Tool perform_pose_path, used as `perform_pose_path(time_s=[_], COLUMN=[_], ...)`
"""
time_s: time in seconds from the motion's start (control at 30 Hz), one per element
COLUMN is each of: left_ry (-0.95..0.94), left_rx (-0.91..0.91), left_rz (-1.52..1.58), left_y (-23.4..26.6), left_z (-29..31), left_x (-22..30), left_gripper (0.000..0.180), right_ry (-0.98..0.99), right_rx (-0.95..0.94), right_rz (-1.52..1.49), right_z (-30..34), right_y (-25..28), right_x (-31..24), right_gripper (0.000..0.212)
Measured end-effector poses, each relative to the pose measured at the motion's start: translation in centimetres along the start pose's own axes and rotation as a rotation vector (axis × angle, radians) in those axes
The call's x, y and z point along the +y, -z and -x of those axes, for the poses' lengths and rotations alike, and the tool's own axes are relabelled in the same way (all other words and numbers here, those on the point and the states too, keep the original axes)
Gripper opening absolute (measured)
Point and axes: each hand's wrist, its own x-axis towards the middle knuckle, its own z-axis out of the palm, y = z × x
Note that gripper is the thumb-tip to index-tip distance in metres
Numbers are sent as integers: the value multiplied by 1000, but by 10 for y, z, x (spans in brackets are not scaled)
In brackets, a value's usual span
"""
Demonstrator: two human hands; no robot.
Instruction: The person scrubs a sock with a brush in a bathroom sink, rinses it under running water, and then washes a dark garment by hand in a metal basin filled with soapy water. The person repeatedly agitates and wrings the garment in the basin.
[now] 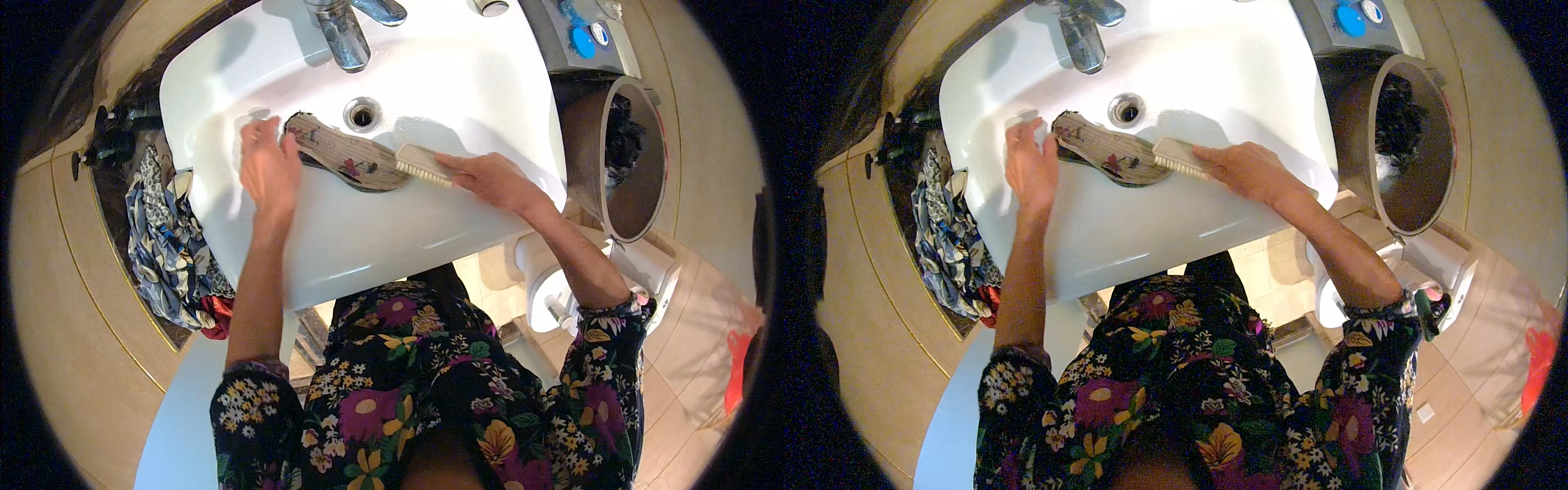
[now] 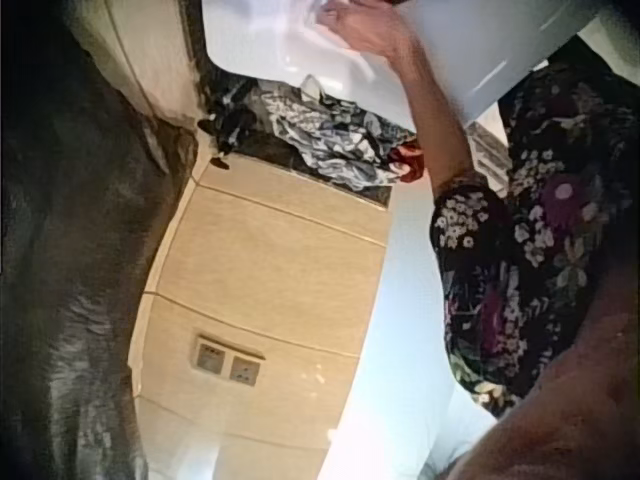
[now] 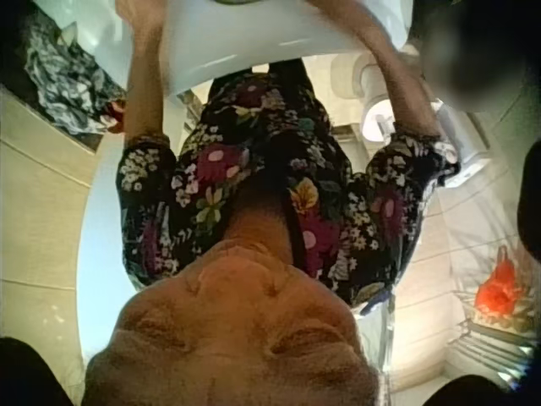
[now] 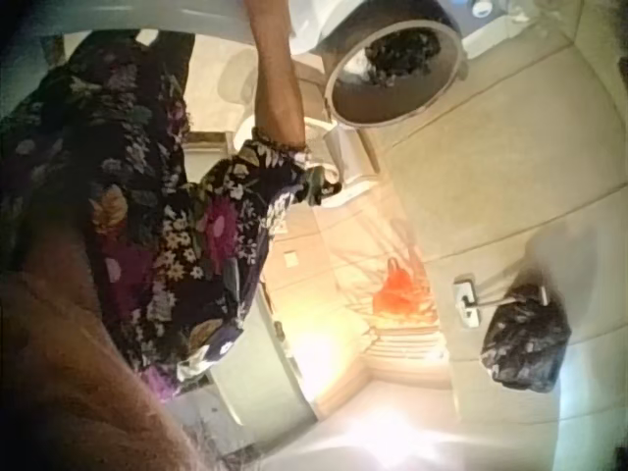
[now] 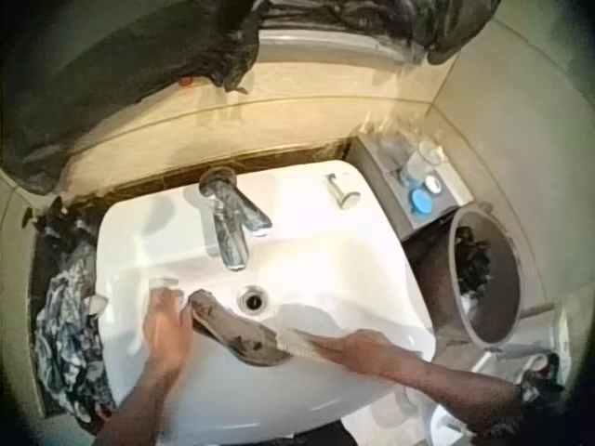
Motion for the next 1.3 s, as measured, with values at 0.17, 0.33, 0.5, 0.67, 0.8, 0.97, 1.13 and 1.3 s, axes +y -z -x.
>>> perform_pose_path(time_s=[0.17, 0.33, 0.5, 0.67, 0.8, 0.97, 1.13, 1.3], left_ry=[-294, -654, -740, -462, -417, -384, -380, -398], left_rx=[-376, -560, -739, -772, -740, -744, -746, -731], left_rz=[-108, 107, -8, 46, 46, 45, 51, 70], left_y=[-53, -61, -19, -1, 3, 0, 6, 8], left_z=[58, 58, 49, 63, 70, 71, 72, 72], left_x=[50, 50, 2, -7, -19, -35, -36, -36], left_gripper=[48, 49, 37, 35, 36, 37, 36, 36], right_ry=[41, 85, 305, 309, 184, 55, 270, 65], right_rx=[169, 172, 213, 179, 382, 241, 171, 172], right_rz=[-296, -273, 30, 292, 676, 688, 588, 620], right_z=[6, -8, -47, -71, -98, -93, -86, -114], right_y=[4, 16, -33, -63, -26, -6, -65, -21], right_x=[7, -2, -10, -33, 25, 3, -25, 1], right_gripper=[42, 45, 47, 50, 56, 54, 57, 55])
